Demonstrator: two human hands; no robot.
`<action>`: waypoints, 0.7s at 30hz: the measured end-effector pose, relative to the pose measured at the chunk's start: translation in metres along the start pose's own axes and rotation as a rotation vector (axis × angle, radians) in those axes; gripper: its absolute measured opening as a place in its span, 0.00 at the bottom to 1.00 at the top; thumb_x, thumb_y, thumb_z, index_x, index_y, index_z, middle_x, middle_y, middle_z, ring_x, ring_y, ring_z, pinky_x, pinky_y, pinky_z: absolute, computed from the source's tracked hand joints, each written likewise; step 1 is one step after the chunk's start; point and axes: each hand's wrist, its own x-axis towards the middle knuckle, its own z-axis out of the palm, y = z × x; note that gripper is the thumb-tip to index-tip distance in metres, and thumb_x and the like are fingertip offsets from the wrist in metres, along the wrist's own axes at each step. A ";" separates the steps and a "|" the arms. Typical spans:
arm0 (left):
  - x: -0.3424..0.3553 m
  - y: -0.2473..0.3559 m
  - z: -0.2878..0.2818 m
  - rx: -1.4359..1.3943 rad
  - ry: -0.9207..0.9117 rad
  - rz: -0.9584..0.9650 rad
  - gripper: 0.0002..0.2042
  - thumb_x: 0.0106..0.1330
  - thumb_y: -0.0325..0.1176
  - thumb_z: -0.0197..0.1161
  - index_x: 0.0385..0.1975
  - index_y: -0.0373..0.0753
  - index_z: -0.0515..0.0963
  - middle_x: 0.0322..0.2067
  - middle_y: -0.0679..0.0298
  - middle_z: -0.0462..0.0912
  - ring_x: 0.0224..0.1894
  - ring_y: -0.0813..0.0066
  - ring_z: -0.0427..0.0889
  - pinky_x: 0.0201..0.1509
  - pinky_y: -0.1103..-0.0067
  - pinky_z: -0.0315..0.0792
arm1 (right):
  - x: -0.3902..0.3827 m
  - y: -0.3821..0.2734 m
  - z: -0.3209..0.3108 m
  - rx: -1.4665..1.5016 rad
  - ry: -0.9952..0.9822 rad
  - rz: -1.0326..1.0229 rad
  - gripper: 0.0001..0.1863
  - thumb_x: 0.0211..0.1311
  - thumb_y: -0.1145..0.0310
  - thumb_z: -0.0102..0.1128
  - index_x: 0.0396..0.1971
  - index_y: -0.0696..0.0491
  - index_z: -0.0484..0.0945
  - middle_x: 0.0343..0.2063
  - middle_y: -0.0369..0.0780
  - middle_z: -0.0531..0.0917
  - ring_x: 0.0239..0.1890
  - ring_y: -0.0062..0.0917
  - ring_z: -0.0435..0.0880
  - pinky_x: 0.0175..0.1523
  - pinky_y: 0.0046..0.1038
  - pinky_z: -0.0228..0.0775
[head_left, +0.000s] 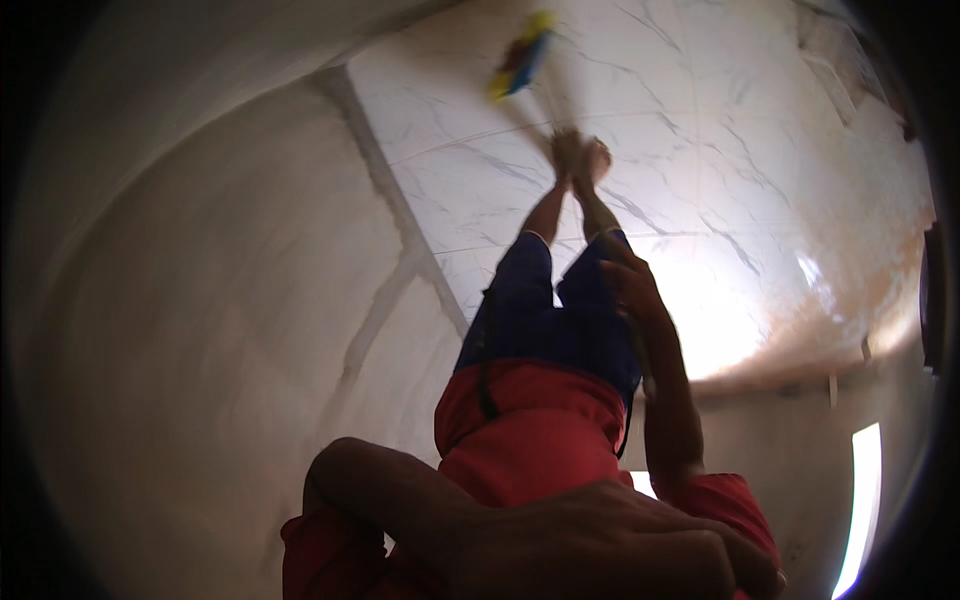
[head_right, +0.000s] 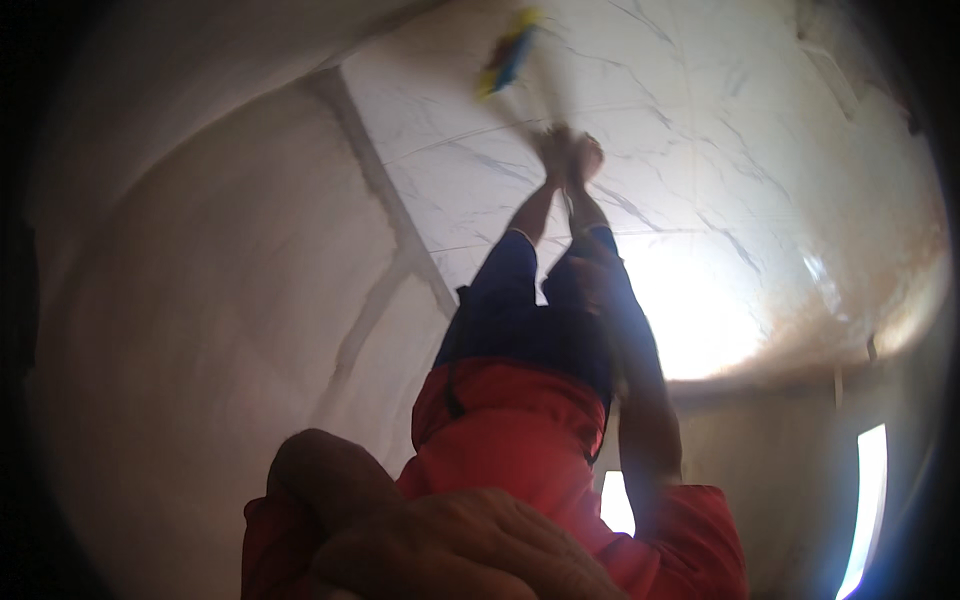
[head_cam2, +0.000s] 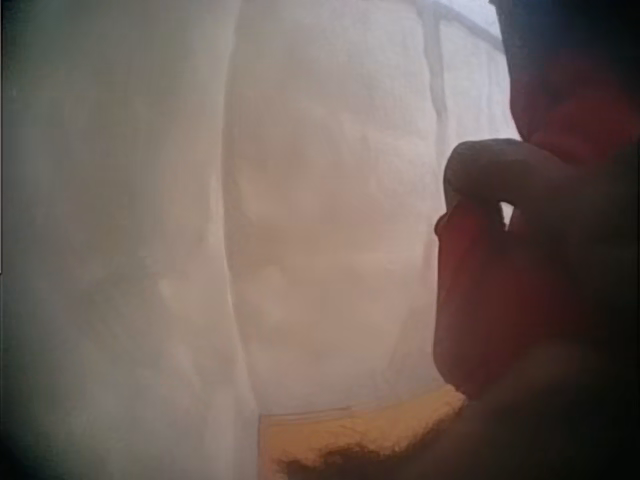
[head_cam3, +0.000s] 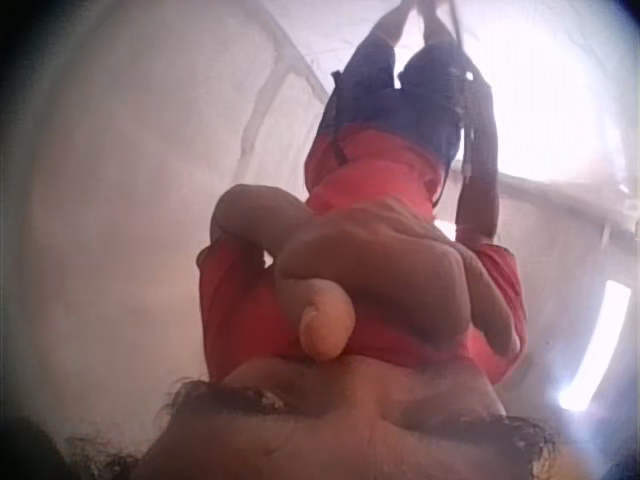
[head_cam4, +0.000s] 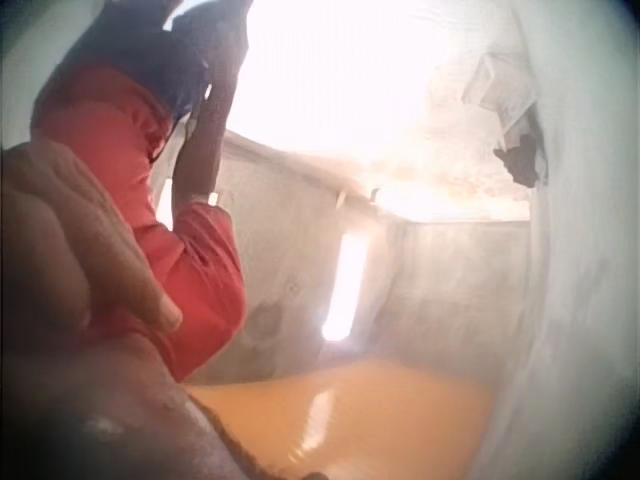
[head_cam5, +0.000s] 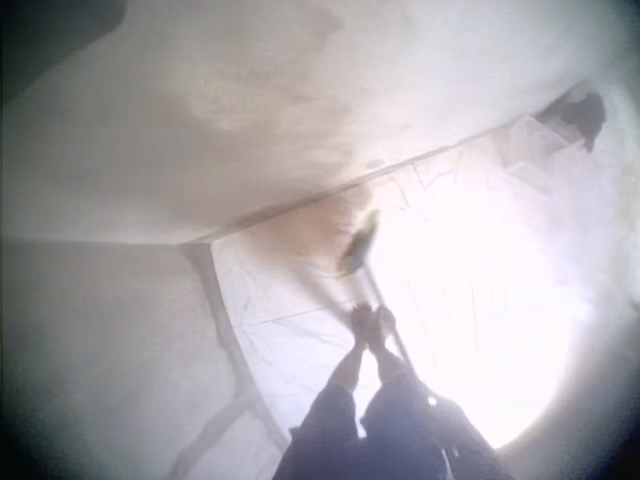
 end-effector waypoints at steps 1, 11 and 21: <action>-0.006 -0.003 0.002 0.030 0.008 0.016 0.31 0.73 0.50 0.45 0.35 0.15 0.69 0.27 0.46 0.74 0.28 0.52 0.79 0.35 0.62 0.77 | 0.031 -0.009 0.040 -0.136 -0.104 -0.072 0.16 0.65 0.67 0.51 0.52 0.54 0.73 0.22 0.36 0.76 0.16 0.23 0.73 0.19 0.22 0.66; -0.058 0.027 -0.009 -0.326 -0.003 -0.027 0.28 0.73 0.50 0.46 0.36 0.21 0.69 0.25 0.50 0.73 0.27 0.64 0.75 0.39 0.72 0.73 | 0.165 -0.100 0.067 0.313 -0.382 -0.006 0.11 0.71 0.60 0.49 0.38 0.51 0.76 0.09 0.29 0.67 0.06 0.15 0.64 0.12 0.20 0.59; -0.044 0.128 -0.044 -0.259 -0.230 0.071 0.29 0.73 0.48 0.47 0.42 0.16 0.66 0.35 0.44 0.73 0.33 0.52 0.76 0.37 0.62 0.74 | -0.032 -0.042 -0.034 0.301 0.556 -0.187 0.09 0.70 0.62 0.49 0.31 0.50 0.72 0.11 0.28 0.64 0.07 0.12 0.60 0.10 0.18 0.53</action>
